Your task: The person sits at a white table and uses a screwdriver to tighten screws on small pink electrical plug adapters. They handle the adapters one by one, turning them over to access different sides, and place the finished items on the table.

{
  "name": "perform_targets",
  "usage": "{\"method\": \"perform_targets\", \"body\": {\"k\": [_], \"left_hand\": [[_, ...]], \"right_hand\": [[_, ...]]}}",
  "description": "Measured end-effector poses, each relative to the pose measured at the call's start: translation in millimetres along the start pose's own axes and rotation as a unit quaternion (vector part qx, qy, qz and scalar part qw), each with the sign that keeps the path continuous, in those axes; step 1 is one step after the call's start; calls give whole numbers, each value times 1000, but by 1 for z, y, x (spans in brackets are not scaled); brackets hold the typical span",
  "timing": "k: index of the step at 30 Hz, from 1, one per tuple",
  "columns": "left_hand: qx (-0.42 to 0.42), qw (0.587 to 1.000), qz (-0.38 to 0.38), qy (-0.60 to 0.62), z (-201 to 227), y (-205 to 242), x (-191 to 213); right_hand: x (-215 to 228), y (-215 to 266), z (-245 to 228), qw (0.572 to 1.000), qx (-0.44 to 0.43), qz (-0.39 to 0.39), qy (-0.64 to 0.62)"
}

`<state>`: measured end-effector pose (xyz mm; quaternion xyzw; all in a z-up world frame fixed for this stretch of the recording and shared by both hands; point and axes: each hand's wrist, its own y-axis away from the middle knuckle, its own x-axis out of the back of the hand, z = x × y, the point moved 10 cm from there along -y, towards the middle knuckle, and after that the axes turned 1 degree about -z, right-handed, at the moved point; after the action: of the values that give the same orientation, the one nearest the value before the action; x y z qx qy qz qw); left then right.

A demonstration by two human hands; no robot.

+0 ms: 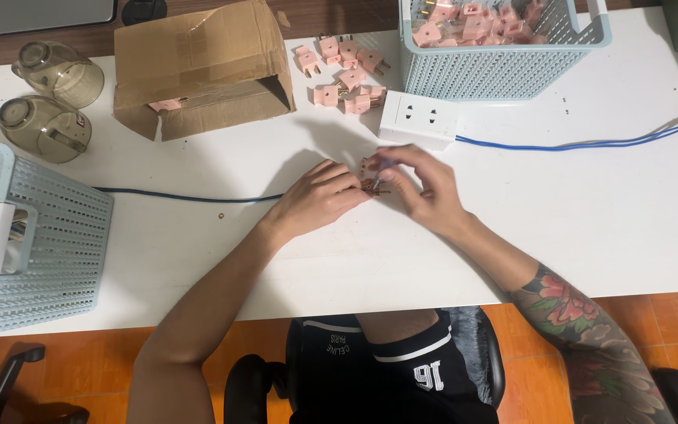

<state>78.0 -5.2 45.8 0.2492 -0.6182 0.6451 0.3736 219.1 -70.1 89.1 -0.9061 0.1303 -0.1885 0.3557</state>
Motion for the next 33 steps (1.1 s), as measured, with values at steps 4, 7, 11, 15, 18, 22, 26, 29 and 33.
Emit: {"method": "perform_targets", "body": {"k": [4, 7, 11, 15, 18, 22, 26, 29, 33], "left_hand": [[9, 999, -25, 40, -4, 0, 0], [-8, 999, 3, 37, -10, 5, -4], [120, 988, 34, 96, -46, 9, 11], [233, 956, -19, 179, -70, 20, -1], [230, 946, -36, 226, -62, 14, -4], [219, 947, -74, 224, -52, 8, -1], [192, 955, -86, 208, -47, 9, -3], [187, 957, -95, 200, -48, 8, -5], [187, 958, -98, 193, -49, 9, -4]], "right_hand": [[21, 1, 6, 997, -27, 41, -52], [35, -3, 4, 997, -66, 34, -35], [27, -3, 27, 977, -151, -83, 123], [15, -3, 39, 941, -189, -174, 219], [6, 3, 59, 915, -170, -207, 302], [1, 0, 54, 905, -163, -211, 331], [-12, -14, 38, 923, -118, -202, 306], [-20, -13, 50, 912, -116, -228, 321], [-29, -5, 67, 893, -130, -253, 348]]}}
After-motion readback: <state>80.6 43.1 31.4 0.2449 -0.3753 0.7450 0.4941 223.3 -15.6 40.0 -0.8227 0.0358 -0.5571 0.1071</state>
